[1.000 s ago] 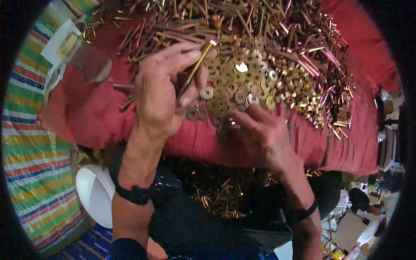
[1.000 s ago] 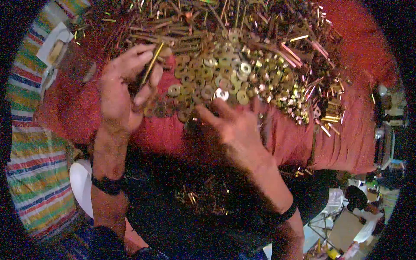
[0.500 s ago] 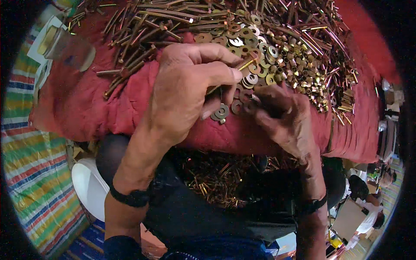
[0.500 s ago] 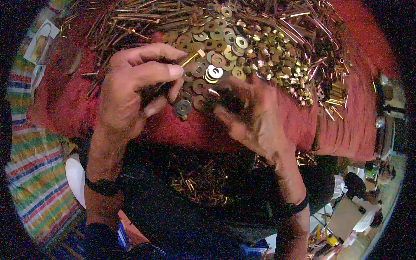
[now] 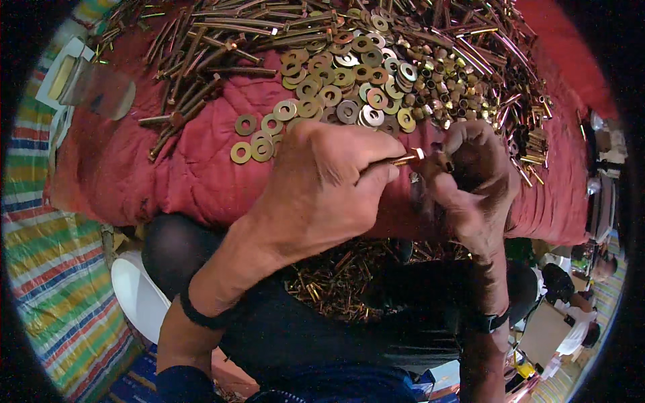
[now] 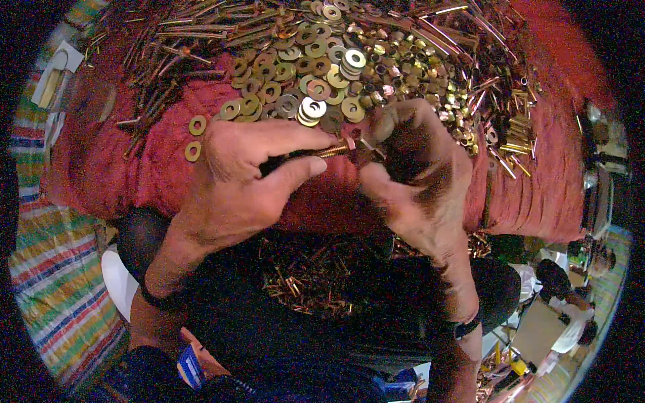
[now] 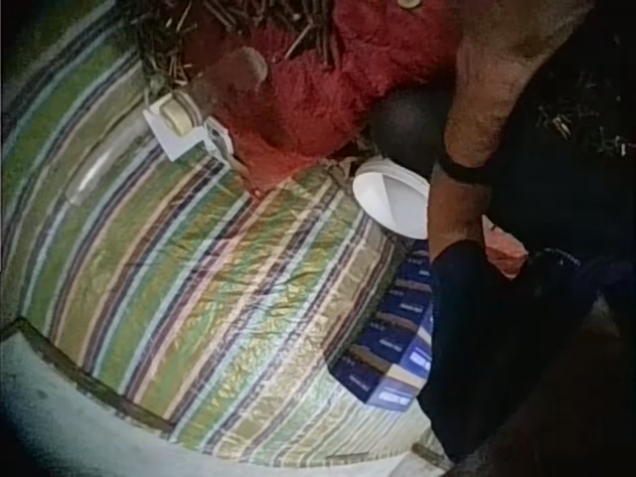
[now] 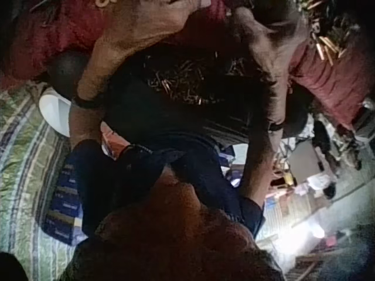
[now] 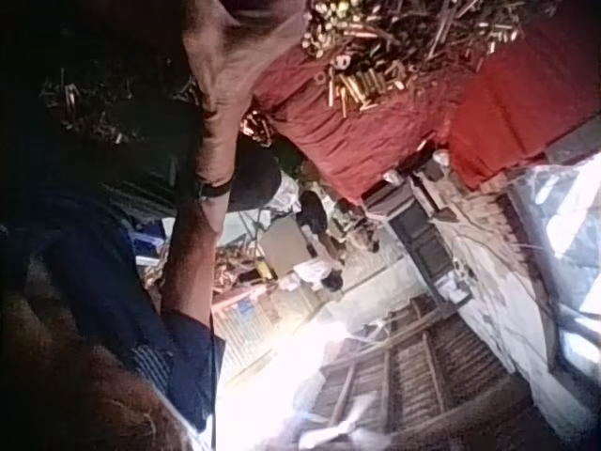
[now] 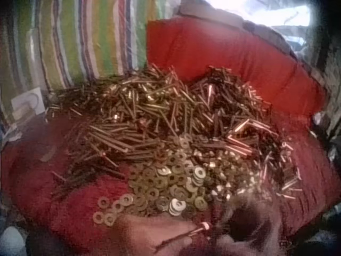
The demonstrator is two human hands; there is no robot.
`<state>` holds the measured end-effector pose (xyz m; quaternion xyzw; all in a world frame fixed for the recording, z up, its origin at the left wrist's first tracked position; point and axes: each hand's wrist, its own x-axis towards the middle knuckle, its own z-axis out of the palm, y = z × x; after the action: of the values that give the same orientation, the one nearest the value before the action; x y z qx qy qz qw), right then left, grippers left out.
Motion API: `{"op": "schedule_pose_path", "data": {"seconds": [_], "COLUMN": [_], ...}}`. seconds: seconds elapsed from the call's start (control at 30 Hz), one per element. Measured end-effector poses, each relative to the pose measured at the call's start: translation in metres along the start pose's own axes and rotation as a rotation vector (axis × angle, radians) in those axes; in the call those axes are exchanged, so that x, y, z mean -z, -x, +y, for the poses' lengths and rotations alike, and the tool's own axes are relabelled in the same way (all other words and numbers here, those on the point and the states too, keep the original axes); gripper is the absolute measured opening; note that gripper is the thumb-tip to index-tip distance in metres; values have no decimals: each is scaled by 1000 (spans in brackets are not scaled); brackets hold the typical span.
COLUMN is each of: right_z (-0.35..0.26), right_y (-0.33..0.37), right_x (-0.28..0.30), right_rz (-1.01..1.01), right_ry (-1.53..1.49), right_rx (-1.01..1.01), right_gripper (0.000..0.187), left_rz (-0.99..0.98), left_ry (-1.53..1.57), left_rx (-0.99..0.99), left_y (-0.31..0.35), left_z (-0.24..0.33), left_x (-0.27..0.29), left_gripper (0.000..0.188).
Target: The person sits on the floor and repeatedly picks up metal rods and washers from a large pile on a red cloth. They insert washers onto the rods by hand and place the assembled pieces back onto the pile. The process continues throughout the clip with no visible final destination for the assembled items.
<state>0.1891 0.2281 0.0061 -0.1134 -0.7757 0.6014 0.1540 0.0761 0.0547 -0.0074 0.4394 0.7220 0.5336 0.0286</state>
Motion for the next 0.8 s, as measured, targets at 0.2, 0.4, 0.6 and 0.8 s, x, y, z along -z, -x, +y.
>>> {"op": "schedule_pose_path", "data": {"seconds": [0.2,0.4,0.6,0.8], "right_z": [5,5,4,3], "right_y": [9,3,4,-3], "right_x": [8,17,15,20], "right_rz": [-12,138,156,284], "right_ry": [192,-1,-40,-81], "right_rx": [49,-94,-62,-200], "right_gripper": [29,28,27,28], "left_rz": [-171,-46,-79,-63], "left_ry": [-281,-133,-94,286], "left_rx": [-77,-99,-26,233], "left_y": [11,4,7,3], "left_z": [0,5,10,11], "left_x": [0,-4,-1,2], "left_gripper": [18,10,18,20]}}
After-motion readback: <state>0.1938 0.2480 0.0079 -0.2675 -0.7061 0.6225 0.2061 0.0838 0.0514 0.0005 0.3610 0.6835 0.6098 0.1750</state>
